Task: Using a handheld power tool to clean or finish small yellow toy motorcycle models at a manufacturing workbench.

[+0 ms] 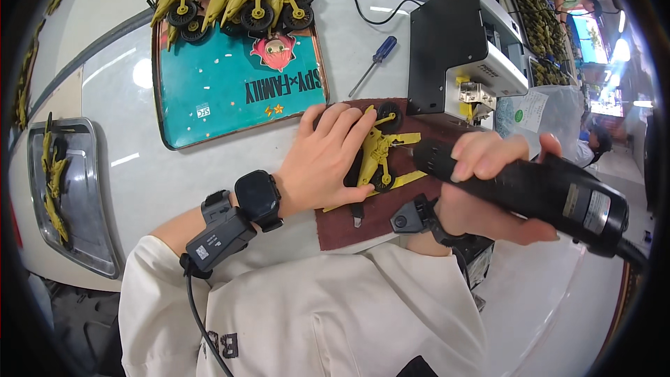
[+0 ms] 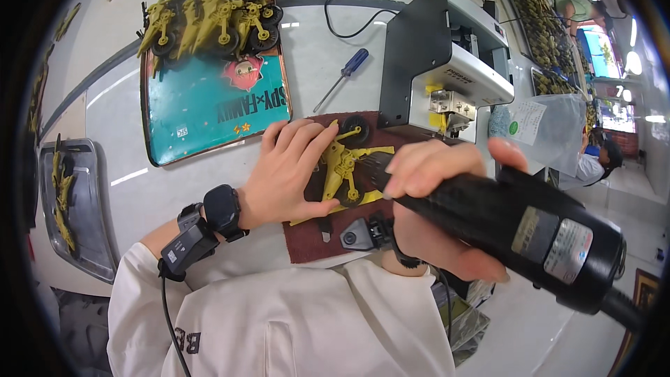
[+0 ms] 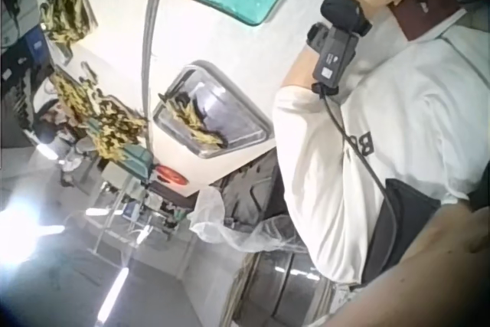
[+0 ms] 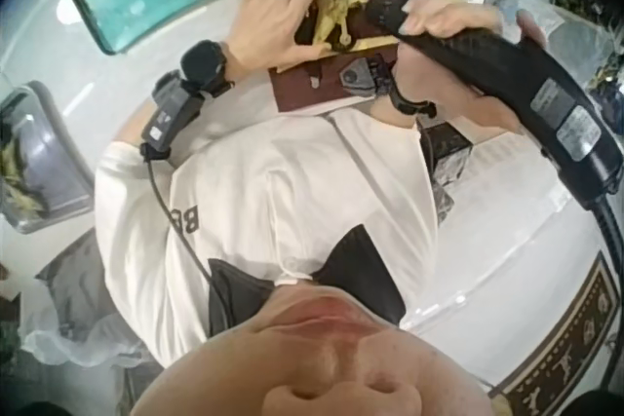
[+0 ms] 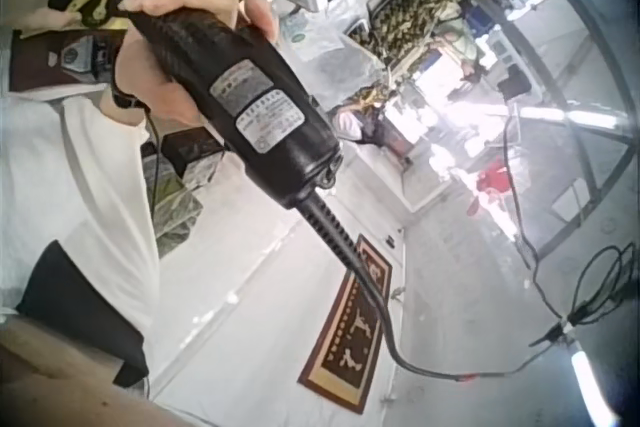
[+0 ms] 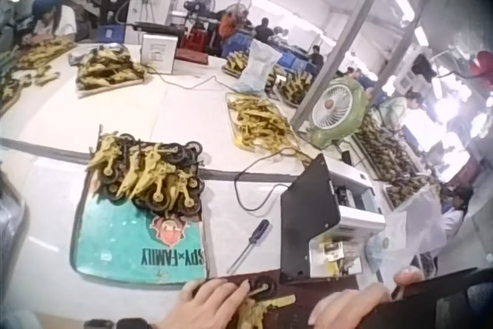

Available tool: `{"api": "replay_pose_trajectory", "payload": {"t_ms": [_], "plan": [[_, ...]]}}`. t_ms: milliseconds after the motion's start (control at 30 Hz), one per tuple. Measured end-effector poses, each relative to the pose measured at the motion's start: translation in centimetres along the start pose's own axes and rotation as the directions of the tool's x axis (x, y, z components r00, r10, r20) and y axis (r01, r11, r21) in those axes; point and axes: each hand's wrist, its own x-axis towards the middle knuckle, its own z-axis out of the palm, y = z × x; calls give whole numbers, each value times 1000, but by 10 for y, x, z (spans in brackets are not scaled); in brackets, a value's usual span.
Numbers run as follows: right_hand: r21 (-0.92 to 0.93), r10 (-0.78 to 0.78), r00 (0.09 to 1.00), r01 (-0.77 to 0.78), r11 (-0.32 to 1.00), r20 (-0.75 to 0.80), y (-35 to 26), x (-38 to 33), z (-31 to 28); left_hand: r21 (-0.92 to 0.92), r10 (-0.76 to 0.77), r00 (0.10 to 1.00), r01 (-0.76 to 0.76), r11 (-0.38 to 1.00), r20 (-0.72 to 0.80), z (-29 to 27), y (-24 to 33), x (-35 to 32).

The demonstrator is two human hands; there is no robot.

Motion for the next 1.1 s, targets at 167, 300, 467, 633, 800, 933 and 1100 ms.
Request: {"api": "replay_pose_trajectory", "payload": {"t_ms": [167, 300, 467, 633, 800, 933, 1100], "plan": [[54, 65, 996, -69, 996, 58, 19, 2, 6, -16, -4, 1000, 4, 1000, -6, -1, -1, 0], [14, 163, 987, -163, 986, 7, 45, -11, 3, -17, 15, 1000, -15, 1000, 5, 0, -2, -1], [117, 209, 968, -225, 967, 138, 51, -9, -7, -8, 11, 1000, -11, 1000, 26, -2, -3, 0], [31, 219, 965, -225, 974, 141, 34, -7, -9, 9, 11, 1000, -11, 1000, 19, 0, -4, 2], [-541, -129, 966, -12, 841, -222, -34, 24, -26, -17, -19, 999, 20, 1000, 50, -1, 0, 2], [-643, -310, 888, 21, 766, -340, -30, 61, -57, 14, -4, 999, 3, 1000, 52, 0, 1, 2], [-638, -144, 889, -192, 746, -435, -7, 67, -51, 47, -12, 999, 10, 999, 41, 0, 2, 0]]}}
